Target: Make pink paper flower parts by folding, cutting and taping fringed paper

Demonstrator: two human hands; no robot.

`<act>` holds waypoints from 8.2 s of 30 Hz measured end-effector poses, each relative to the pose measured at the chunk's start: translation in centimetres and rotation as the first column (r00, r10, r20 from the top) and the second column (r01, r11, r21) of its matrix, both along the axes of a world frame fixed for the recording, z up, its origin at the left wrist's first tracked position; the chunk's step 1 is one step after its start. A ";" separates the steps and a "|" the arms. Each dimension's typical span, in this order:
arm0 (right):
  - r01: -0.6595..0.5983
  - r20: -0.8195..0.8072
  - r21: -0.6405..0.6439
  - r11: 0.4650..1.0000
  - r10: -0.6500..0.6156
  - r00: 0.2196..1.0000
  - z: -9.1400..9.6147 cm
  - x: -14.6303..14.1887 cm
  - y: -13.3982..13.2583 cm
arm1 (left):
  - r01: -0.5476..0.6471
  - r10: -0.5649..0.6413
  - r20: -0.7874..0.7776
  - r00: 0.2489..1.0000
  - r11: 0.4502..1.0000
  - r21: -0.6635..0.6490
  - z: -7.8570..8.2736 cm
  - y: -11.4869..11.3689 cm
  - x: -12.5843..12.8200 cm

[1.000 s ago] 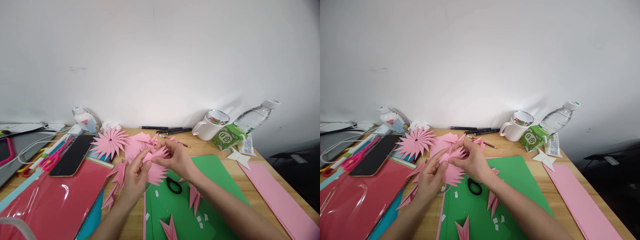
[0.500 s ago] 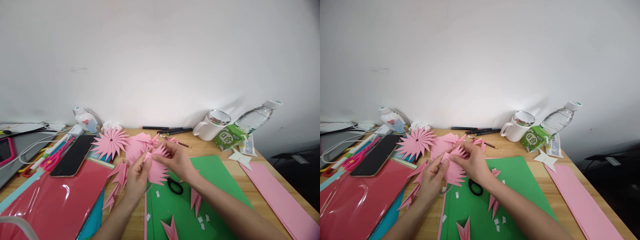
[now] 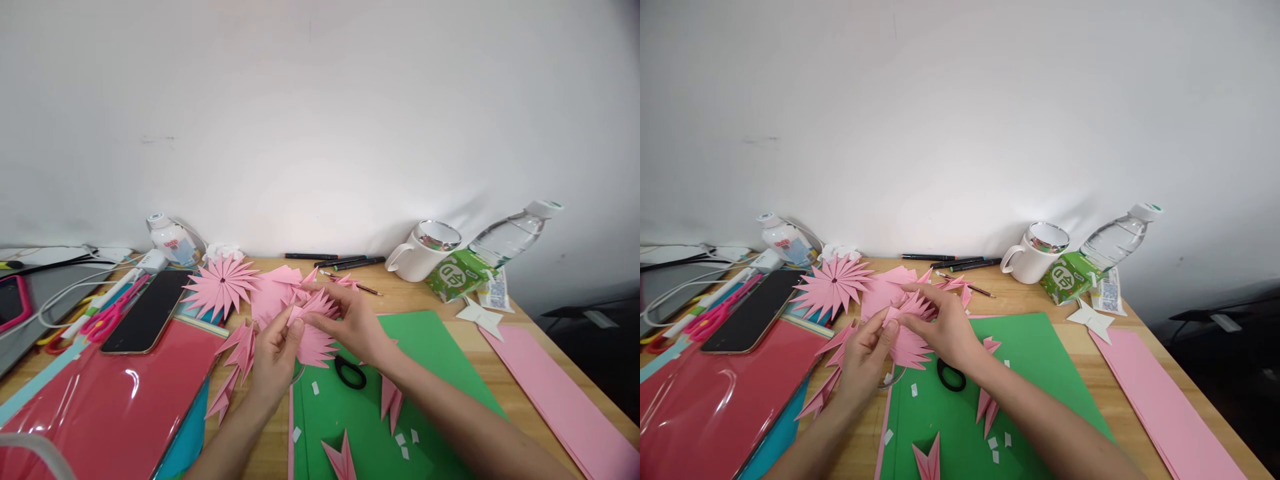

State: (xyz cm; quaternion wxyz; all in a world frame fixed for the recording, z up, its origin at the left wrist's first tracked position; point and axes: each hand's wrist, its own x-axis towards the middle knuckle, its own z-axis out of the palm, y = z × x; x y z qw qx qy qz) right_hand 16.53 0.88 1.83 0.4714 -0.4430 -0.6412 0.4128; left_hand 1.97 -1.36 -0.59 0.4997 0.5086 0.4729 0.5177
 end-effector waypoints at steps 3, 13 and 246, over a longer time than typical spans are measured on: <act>0.011 -0.061 -0.027 1.000 -0.013 0.998 -0.3 -0.1 -0.1 | -0.005 0.005 0.030 1.000 1.000 0.021 0.2 -0.1 0.0; -0.103 -0.263 -0.347 0.932 0.009 0.965 -0.4 0.6 0.5 | 0.056 -0.057 0.009 0.998 0.997 0.044 -0.4 -0.1 -0.4; 0.143 -0.615 -0.491 0.859 -0.459 0.641 -4.2 -4.5 -2.8 | 0.003 0.154 0.550 0.821 0.962 -0.273 0.5 0.3 -0.7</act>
